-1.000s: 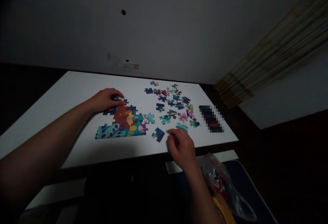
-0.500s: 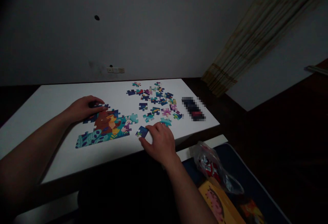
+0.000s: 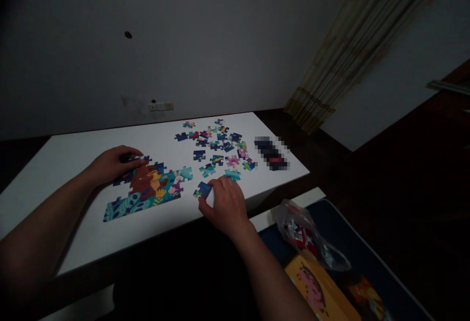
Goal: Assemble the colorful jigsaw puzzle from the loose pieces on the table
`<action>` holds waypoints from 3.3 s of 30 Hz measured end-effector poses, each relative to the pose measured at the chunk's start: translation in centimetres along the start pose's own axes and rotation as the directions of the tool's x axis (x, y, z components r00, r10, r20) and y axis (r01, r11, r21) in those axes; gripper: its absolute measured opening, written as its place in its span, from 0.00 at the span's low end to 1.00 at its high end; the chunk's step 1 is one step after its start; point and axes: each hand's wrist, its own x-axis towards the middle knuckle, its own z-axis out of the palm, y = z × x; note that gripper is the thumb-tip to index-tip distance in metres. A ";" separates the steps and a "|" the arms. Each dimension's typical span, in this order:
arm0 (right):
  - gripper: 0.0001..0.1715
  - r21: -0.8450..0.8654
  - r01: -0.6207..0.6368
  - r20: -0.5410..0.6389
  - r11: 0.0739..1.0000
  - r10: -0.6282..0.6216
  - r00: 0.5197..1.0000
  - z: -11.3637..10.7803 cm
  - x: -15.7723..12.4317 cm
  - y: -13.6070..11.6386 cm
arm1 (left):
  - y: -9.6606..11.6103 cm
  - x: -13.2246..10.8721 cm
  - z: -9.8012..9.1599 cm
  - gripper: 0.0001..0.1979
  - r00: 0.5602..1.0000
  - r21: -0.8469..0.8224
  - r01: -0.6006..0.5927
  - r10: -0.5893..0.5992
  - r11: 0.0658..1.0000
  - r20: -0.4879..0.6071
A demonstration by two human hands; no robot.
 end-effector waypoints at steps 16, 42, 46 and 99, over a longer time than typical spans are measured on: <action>0.21 0.014 -0.198 -0.286 0.980 0.194 0.938 -2.7 2.6 6.7 | -0.7 0.4 0.6 0.28 0.999 0.008 -0.052 0.052 0.999 -0.014; 0.20 0.564 -0.018 0.136 0.826 -0.072 0.988 -2.8 12.8 5.3 | 0.4 0.2 1.1 0.26 0.995 0.001 -0.101 0.101 0.995 0.017; 0.19 0.598 0.074 0.275 0.798 -0.290 0.917 -0.2 18.1 2.9 | 0.3 0.0 1.1 0.26 0.995 -0.002 -0.103 0.103 0.995 0.006; 0.17 -0.104 -0.341 0.000 0.934 0.343 0.939 -0.3 22.9 16.5 | 0.0 -0.6 0.6 0.26 0.994 0.070 -0.107 0.109 0.992 -0.020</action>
